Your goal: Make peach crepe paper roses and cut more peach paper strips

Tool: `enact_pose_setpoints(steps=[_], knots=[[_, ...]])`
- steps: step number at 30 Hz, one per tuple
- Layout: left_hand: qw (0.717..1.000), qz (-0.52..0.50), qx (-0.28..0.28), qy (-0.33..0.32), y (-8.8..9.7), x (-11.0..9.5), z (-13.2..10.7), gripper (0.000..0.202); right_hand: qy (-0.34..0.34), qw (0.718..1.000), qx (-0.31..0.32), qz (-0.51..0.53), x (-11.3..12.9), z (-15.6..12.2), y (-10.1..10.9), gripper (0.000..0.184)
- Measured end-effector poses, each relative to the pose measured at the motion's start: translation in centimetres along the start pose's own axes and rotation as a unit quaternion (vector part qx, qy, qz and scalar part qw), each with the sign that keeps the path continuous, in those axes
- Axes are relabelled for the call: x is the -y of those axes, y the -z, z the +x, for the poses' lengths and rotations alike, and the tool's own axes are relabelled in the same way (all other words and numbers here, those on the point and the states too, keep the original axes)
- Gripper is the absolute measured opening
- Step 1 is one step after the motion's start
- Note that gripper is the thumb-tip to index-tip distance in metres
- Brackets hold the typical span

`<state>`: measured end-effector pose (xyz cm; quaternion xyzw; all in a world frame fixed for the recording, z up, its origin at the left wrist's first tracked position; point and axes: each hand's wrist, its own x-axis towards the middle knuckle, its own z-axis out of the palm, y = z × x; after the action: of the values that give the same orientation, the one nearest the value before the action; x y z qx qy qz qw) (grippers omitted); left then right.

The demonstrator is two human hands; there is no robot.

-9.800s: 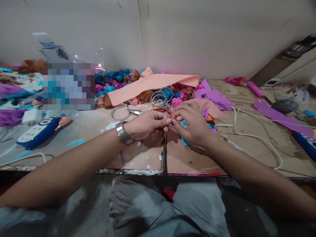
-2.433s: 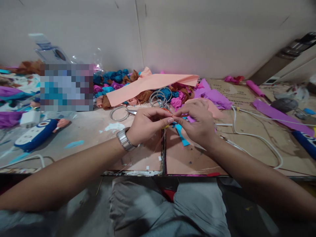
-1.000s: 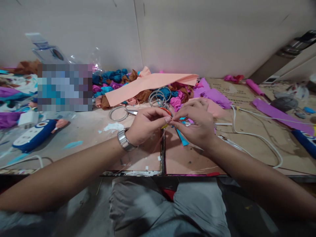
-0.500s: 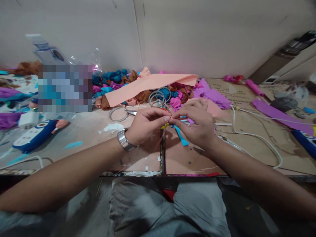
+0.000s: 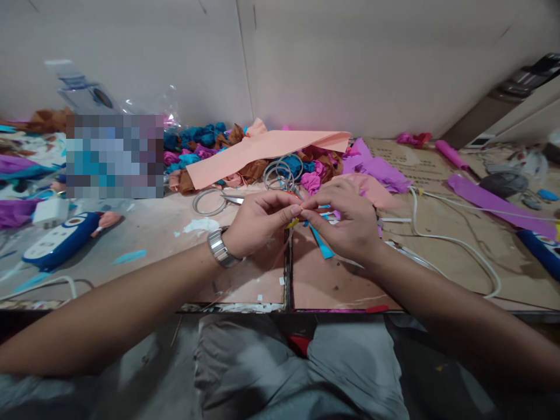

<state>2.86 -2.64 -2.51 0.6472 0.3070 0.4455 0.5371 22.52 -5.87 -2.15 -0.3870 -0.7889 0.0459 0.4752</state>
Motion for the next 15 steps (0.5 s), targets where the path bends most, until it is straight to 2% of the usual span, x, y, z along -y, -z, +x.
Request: enact_pose_setpoints(steps=[8, 12, 15], knots=[[1.000, -0.002, 0.011, -0.002, 0.09, -0.19, 0.09, 0.030, -0.010, 1.000, 0.002, 0.026, 0.13, 0.10, 0.02, 0.003], [1.000, -0.016, 0.009, 0.003, 0.17, -0.19, 0.21, 0.030, -0.024, 0.998, 0.025, 0.048, 0.48, 0.54, 0.49, 0.005], [0.999, -0.019, 0.028, 0.003, 0.43, -0.10, 0.38, 0.030, -0.020, 0.997, 0.032, 0.064, 0.46, 0.76, 0.69, 0.005]])
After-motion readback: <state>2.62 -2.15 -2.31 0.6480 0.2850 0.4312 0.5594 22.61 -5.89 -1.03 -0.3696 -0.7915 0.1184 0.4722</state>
